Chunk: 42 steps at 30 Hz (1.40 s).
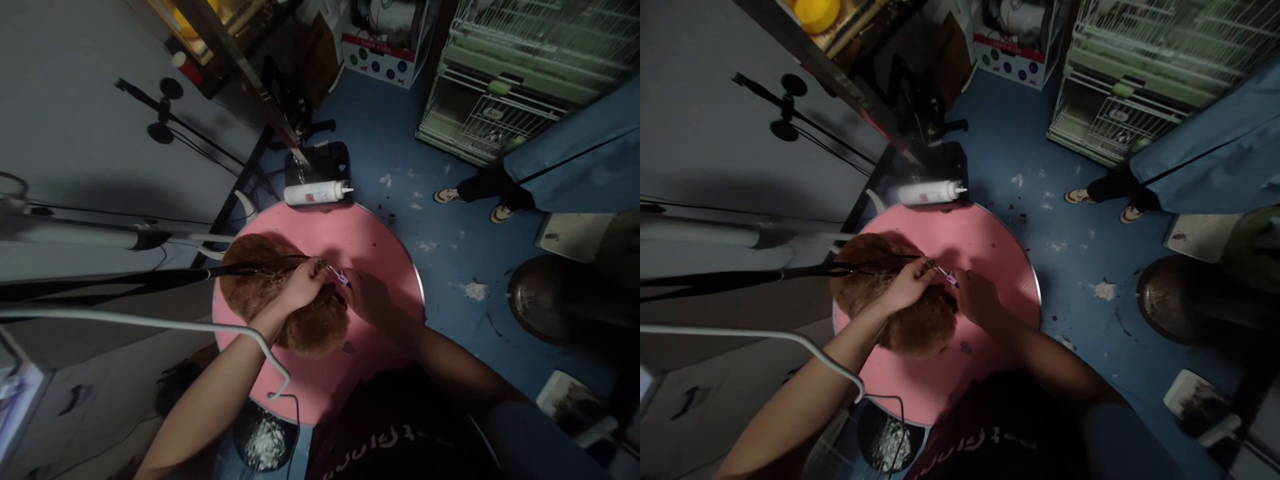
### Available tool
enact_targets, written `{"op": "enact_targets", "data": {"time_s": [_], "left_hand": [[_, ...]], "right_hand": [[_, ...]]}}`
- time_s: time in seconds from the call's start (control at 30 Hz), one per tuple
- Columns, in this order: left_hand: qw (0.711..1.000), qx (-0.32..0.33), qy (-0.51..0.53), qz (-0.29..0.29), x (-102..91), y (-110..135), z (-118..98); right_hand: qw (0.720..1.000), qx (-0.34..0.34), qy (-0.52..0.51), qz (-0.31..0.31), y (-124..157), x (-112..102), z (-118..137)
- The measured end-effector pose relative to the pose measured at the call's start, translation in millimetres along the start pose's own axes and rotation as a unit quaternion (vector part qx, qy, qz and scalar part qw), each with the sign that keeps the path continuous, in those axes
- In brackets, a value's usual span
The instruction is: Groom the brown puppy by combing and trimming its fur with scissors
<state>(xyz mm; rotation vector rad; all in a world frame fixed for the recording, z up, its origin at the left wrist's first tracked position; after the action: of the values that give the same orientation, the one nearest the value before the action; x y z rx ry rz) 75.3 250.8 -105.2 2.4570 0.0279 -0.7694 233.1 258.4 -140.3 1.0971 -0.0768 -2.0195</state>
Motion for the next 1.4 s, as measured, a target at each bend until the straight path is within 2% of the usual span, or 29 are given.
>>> {"op": "enact_targets", "data": {"time_s": [0.07,0.23,0.33,0.43,0.57,0.73,0.87,0.97,1.07,1.2,1.4], "left_hand": [[1.000,0.005,-0.001,0.000,1.1,0,0],[1.000,0.007,-0.006,0.001,3.4,2,3],[1.000,0.014,-0.007,0.001,4.5,2,5],[1.000,0.027,-0.013,-0.001,5.0,2,6],[0.999,0.024,-0.029,-0.007,5.1,3,9],[0.999,0.034,-0.034,-0.018,5.7,4,10],[0.998,0.038,-0.037,-0.031,5.2,6,9],[0.998,0.035,-0.032,-0.032,5.3,6,10],[0.999,0.032,-0.027,-0.028,6.4,7,11],[0.999,0.046,-0.013,-0.008,8.3,7,13],[0.997,0.069,0.026,-0.002,6.2,11,14]], "right_hand": [[1.000,0.002,-0.013,0.008,0,-2,0],[0.989,-0.022,-0.145,0.027,-3,-3,0],[0.983,-0.031,-0.180,0.020,-5,0,-1],[0.988,-0.047,-0.149,-0.008,-4,6,-3],[0.997,-0.049,-0.045,-0.041,-2,10,-4],[0.998,-0.033,0.046,-0.023,1,3,0],[0.998,-0.029,0.062,-0.007,2,-3,1],[0.999,-0.043,0.018,0.002,0,-3,-1],[0.995,-0.064,-0.072,0.005,-3,1,-5],[0.981,-0.054,-0.186,-0.019,-9,9,-11],[0.975,-0.049,-0.215,-0.026,-11,12,-12]]}}
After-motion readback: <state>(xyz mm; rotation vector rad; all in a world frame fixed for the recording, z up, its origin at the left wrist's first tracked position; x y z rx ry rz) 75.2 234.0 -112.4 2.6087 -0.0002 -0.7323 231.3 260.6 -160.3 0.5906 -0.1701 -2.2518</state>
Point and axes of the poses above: each hand's wrist, its own y-axis away from the middle knuckle, its own x-axis out of the palm, z = x × y, the point moved 3 cm from there along -y, towards the middle knuckle
